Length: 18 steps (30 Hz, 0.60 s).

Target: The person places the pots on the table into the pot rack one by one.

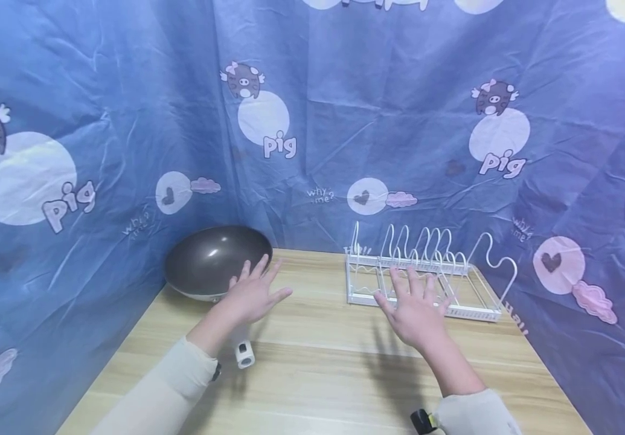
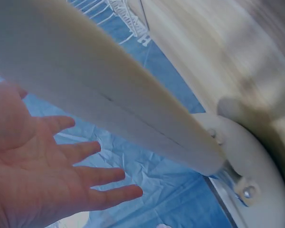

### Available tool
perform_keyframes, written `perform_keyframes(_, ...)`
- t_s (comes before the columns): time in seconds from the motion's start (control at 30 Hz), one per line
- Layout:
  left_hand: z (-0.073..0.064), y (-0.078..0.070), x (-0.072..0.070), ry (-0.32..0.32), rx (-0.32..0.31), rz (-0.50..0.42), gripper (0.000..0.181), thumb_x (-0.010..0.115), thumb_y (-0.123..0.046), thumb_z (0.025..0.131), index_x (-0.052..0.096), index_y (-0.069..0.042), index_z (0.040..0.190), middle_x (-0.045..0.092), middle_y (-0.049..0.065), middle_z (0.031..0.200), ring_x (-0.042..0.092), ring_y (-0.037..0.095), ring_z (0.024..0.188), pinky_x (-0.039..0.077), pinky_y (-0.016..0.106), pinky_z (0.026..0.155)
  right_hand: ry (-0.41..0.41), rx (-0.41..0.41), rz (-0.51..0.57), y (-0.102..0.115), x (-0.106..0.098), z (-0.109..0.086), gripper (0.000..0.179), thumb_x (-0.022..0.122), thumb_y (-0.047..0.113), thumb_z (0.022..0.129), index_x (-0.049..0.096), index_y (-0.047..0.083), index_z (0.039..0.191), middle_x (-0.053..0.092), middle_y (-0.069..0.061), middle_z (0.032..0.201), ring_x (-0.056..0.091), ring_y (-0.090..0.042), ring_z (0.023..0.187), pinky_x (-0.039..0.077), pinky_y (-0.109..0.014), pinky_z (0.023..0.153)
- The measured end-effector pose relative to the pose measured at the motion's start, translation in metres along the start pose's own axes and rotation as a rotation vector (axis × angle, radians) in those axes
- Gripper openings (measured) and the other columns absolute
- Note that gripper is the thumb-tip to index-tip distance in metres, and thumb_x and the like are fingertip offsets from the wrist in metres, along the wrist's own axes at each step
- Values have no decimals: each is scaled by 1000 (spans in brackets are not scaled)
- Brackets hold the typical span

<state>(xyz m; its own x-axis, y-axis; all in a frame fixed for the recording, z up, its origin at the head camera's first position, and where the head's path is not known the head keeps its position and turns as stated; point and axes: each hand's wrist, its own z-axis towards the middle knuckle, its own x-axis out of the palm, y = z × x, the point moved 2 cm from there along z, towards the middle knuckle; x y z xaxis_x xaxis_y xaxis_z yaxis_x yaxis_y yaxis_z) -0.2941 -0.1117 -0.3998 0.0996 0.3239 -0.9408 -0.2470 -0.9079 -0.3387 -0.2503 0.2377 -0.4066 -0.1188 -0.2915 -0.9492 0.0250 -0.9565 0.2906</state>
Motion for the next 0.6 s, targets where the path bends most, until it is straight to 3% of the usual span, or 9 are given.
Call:
perform_keyframes(0.23,-11,16,0,-131,-67,-50,82,52,-69,105,34,-23,171,28,22,176,39,54,153,41,74,117,-31,-34,0,12,10,1,86,33,75,108,14,25,176,2,-19,184,-6,-63,163,-10,-94,117)
perform_keyframes(0.37,-14,25,3,-198,-98,-67,79,54,-70,104,45,-20,164,43,25,160,47,48,140,47,69,109,-47,-57,-2,24,18,1,86,33,74,108,16,24,176,9,-18,183,2,-62,164,-2,-93,119)
perform_keyframes(0.6,-27,43,9,-217,-159,-33,77,55,-70,104,54,-12,153,53,28,135,57,44,117,56,62,95,-25,-94,45,54,39,-2,83,42,70,108,21,23,175,14,-16,183,6,-58,166,5,-90,123)
